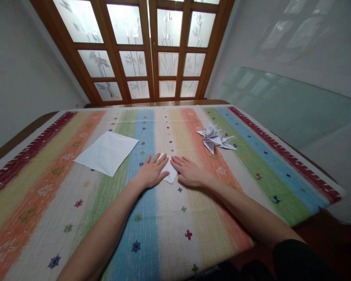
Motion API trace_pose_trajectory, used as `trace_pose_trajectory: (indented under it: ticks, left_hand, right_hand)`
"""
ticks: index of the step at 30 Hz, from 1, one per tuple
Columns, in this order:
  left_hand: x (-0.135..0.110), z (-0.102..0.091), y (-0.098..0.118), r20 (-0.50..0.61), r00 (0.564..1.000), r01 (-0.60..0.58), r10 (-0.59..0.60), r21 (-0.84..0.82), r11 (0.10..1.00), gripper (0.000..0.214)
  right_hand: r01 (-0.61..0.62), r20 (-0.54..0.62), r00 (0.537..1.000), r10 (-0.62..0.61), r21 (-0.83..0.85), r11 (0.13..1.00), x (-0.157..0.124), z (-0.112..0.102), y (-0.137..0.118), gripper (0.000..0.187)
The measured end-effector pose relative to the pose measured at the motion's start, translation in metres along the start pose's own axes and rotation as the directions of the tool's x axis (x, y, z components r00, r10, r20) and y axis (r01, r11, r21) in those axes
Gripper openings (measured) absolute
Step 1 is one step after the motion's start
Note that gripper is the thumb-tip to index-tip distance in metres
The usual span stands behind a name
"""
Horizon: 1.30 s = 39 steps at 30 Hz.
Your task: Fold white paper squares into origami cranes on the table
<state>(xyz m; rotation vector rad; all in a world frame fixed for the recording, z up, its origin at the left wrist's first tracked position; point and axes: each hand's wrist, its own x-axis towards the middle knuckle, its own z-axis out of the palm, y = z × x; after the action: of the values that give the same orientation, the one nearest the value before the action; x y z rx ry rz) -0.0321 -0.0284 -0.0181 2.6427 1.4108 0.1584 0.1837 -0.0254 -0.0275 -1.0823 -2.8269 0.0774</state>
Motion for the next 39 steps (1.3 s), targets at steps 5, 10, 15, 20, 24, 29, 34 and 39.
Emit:
trace_pose_trajectory:
  ticks: [5,10,15,20,24,29,34,39]
  left_hand:
    - [0.0,0.01,-0.002,0.018,0.999,0.046,-0.045,-0.014,0.999,0.072]
    - [0.002,0.008,-0.003,-0.018,0.997,0.076,-0.076,-0.006,0.997,0.073]
    - [0.002,0.006,-0.005,-0.102,0.99,0.104,-0.099,0.052,0.993,0.055]
    - [-0.003,0.004,-0.011,-0.203,0.976,0.096,-0.08,0.068,0.993,0.058]
    - [-0.004,0.006,-0.016,-0.211,0.977,-0.01,0.022,0.057,0.998,0.07]
    - [-0.004,0.003,-0.014,-0.2,0.963,-0.18,0.179,0.017,0.984,0.06]
    - [-0.005,0.003,-0.007,-0.208,0.94,-0.271,0.272,0.032,0.962,0.035]
    - [-0.004,0.009,-0.005,-0.363,0.917,-0.255,0.166,-0.214,0.943,0.023]
  right_hand:
    - [-0.066,0.053,0.997,0.06,0.113,0.991,-0.028,0.001,-0.004,0.099]
    - [-0.168,0.034,0.986,0.166,0.049,0.985,-0.032,-0.004,-0.024,0.104]
    - [-0.301,-0.054,0.953,0.298,-0.054,0.952,-0.021,-0.008,-0.043,0.076]
    - [-0.265,-0.093,0.962,0.255,-0.108,0.958,-0.013,-0.015,-0.016,0.049]
    - [-0.166,-0.05,0.985,0.163,-0.055,0.985,-0.006,-0.017,0.016,0.043]
    - [-0.02,-0.094,0.995,0.022,0.026,0.999,-0.004,-0.006,0.028,0.041]
    - [-0.01,-0.132,0.991,0.016,0.048,0.999,-0.009,0.0,0.025,0.054]
    - [0.002,-0.216,0.976,0.009,0.05,0.999,-0.01,0.001,0.023,0.048]
